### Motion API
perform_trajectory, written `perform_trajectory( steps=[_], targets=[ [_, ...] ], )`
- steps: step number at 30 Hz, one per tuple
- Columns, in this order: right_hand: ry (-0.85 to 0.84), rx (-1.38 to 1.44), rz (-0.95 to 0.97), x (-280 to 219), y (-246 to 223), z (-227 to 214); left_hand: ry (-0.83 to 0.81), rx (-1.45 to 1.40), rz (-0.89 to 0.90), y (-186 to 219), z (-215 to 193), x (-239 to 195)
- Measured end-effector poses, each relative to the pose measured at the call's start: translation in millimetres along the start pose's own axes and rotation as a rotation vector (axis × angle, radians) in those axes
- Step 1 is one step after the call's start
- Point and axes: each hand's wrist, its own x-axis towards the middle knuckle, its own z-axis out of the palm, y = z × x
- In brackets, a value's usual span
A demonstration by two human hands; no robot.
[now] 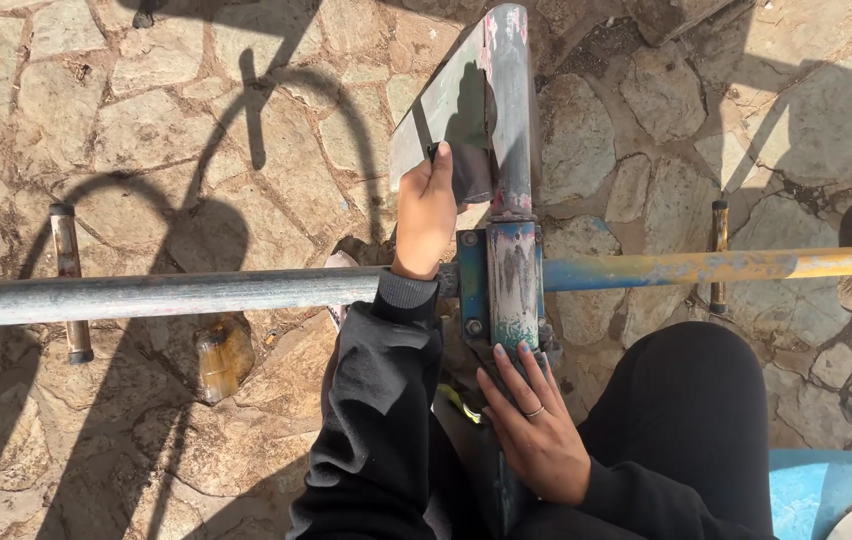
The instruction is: Sanding a metal joint on a structure using a piece of sandpaper
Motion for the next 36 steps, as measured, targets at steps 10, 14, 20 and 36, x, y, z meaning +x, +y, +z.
perform_trajectory(
  steps=[10, 14, 20, 36],
  targets=[
    [0.057, 0.102, 0.045, 21, -4, -36, -0.078, -0.223, -0.096, 55, -21, -17],
    [0.340, 0.845, 0.400, 75, 47, -85, -0.184, -0.614, -0.244, 53, -6, -26],
    [0.143, 1.924, 0.516, 131, 136, -106, -0.710, -0.717, 0.102, 27, 5, -29],
    [1.044, 1.609, 0.889, -33, 105, -109, -0.554, -0.189, 0.383, 43, 155, -221]
  ],
)
